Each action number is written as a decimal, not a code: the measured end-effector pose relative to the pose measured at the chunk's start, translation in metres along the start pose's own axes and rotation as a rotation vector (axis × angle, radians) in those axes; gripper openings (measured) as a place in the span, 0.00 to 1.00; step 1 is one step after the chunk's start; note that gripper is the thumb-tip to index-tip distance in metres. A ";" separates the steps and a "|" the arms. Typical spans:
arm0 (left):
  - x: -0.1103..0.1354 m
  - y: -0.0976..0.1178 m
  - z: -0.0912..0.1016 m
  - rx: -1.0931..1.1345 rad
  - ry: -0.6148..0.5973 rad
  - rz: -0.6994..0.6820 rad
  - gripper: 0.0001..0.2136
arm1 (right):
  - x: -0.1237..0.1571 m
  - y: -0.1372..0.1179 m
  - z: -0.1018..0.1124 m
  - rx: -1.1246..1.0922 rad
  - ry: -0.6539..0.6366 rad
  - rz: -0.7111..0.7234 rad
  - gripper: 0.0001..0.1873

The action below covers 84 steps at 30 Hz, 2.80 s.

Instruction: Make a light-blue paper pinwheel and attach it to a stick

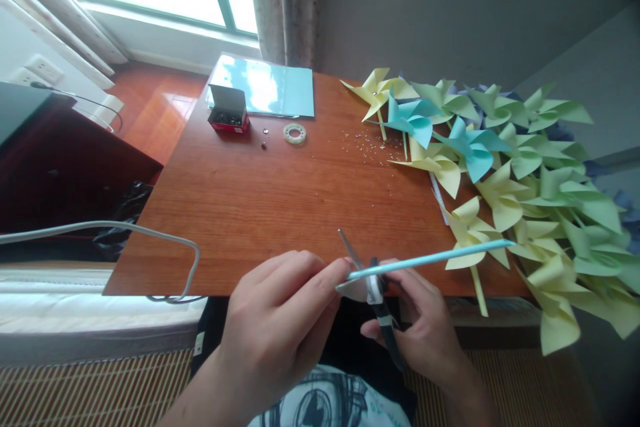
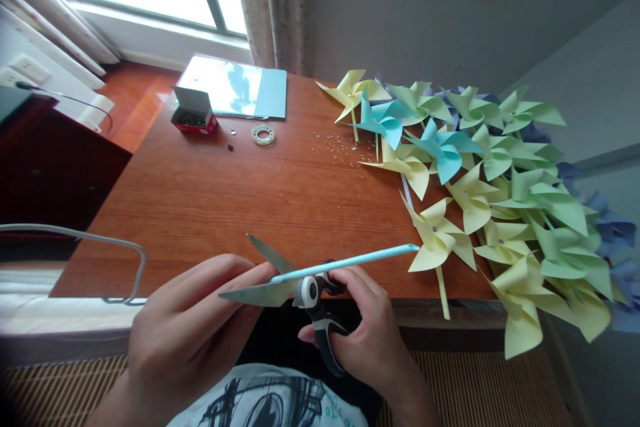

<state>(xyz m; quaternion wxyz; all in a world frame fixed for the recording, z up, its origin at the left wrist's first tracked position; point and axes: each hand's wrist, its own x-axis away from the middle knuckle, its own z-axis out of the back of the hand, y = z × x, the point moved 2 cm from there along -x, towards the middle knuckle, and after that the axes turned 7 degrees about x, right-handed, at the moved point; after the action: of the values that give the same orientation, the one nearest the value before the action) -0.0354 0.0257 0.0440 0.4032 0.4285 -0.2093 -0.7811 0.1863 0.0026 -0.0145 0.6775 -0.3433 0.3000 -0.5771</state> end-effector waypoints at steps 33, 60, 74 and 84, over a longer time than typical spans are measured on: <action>-0.010 -0.013 -0.004 0.325 -0.072 0.237 0.06 | -0.007 -0.023 0.001 0.106 -0.101 0.013 0.12; 0.012 -0.030 -0.031 0.080 0.095 0.334 0.10 | -0.024 -0.023 0.004 0.279 -0.077 -0.158 0.14; -0.010 -0.009 -0.044 0.049 0.069 0.362 0.18 | -0.027 -0.035 -0.010 0.500 0.069 0.022 0.08; -0.030 -0.027 -0.053 0.228 0.254 0.363 0.08 | -0.037 -0.033 -0.013 0.619 0.203 0.073 0.09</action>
<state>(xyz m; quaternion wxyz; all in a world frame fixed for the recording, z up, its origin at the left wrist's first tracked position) 0.0064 0.0668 0.0123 0.5088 0.5213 -0.3173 -0.6072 0.1511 0.0348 0.0046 0.7366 -0.0507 0.1884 -0.6475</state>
